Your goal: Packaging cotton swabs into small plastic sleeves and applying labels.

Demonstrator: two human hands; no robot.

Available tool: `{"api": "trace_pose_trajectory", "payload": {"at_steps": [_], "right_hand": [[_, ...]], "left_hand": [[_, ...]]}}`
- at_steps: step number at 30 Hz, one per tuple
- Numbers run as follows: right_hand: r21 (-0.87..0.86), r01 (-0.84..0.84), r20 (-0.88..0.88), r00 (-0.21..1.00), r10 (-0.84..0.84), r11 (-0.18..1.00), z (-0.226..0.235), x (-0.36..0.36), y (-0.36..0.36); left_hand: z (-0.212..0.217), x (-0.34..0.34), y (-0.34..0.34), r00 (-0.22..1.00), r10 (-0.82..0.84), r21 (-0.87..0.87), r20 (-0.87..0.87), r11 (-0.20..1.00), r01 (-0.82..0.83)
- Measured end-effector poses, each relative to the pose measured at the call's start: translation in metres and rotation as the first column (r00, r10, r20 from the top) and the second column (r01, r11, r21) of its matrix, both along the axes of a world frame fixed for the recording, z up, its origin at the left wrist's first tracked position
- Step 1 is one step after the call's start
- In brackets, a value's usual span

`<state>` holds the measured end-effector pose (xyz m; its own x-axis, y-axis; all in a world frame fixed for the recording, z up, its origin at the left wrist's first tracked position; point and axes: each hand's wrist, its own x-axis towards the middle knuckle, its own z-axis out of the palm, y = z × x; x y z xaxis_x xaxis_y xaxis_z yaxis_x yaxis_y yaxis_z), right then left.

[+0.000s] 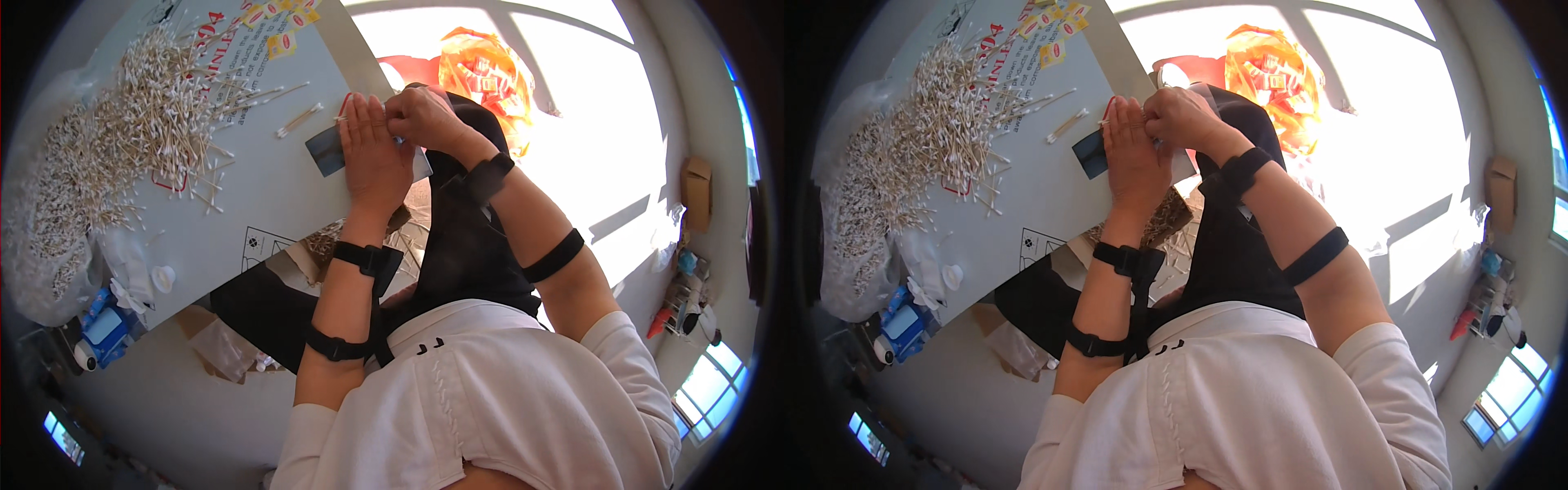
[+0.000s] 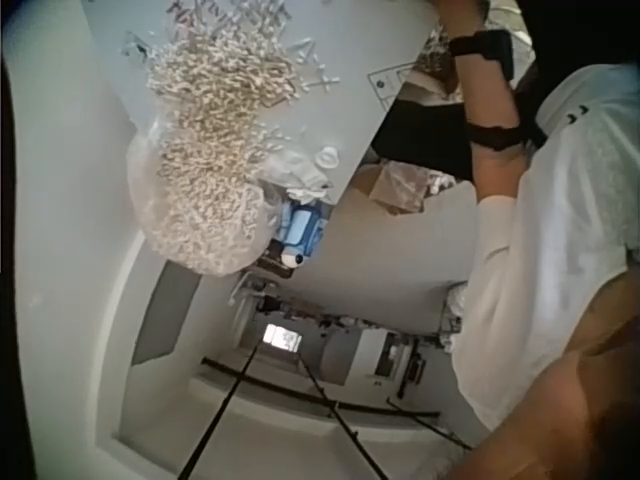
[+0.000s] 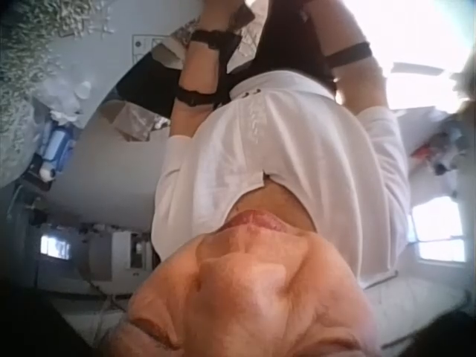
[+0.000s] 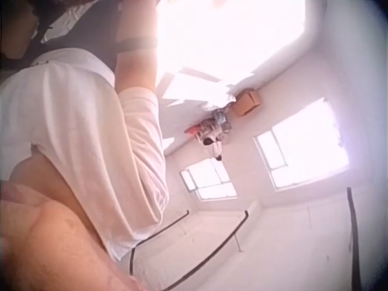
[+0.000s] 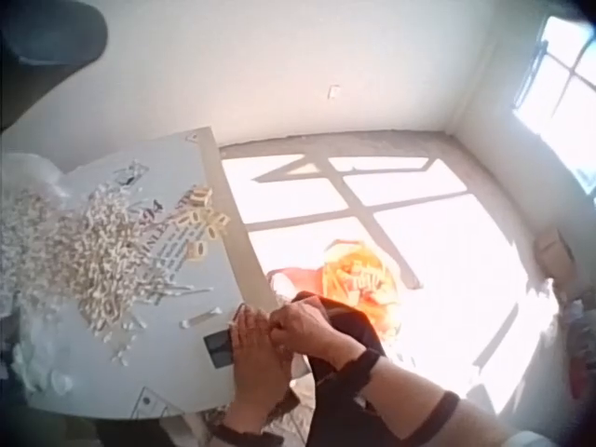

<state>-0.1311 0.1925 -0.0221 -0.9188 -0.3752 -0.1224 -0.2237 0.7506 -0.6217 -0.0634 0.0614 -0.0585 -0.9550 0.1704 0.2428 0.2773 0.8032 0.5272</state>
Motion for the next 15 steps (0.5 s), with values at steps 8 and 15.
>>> {"api": "trace_pose_trajectory", "payload": {"at_steps": [8,15], "right_hand": [[0.058,0.035,-0.011,0.999,-0.034,0.998,0.003,0.008,-0.004],[0.114,0.035,-0.083,0.996,-0.025,0.993,0.004,0.012,-0.011]], "left_hand": [[0.002,-0.005,-0.021,0.998,-0.018,0.353,-0.061,0.935,0.038],[0.002,-0.012,-0.016,0.99,0.072,0.851,0.117,0.506,-0.138]]}}
